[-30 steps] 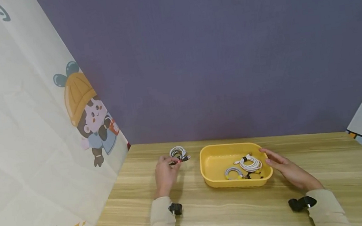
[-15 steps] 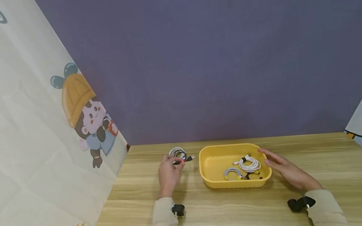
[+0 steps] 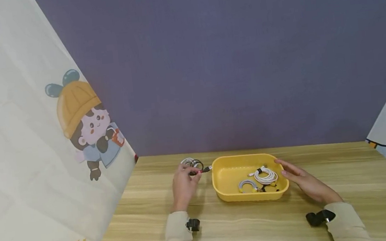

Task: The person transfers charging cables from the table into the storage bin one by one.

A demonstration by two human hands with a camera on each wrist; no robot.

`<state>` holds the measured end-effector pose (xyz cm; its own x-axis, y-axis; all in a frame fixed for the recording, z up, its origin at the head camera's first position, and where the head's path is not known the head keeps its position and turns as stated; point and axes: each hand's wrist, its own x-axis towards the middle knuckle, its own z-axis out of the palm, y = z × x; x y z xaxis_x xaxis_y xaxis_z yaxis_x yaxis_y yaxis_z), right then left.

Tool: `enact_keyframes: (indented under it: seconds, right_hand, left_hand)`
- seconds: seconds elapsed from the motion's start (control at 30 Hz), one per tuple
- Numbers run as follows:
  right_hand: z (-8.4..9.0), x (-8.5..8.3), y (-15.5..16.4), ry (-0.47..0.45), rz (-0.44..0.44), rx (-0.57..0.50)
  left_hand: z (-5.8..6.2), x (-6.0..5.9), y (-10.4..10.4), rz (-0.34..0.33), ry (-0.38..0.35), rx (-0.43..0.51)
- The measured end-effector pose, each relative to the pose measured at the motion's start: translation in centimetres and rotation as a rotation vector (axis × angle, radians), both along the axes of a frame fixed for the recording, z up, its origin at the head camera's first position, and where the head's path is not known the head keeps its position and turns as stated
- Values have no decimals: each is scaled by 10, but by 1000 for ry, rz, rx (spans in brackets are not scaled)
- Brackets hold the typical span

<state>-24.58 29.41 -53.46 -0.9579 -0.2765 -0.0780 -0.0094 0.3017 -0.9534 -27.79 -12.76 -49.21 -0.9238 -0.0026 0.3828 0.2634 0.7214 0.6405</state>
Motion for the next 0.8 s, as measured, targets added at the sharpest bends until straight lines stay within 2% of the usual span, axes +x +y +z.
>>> enact_keyframes:
  seconds: [0.27,0.43,0.8]
  right_hand:
    - [3,1,0,-9,2,-2]
    - [3,0,-1,-11,5,5]
    - [2,1,1,22,6,9]
  left_hand:
    - [2,0,5,-21,3,-5]
    - [3,0,9,-27,35,-8]
    - [7,3,16,-48,57,-12]
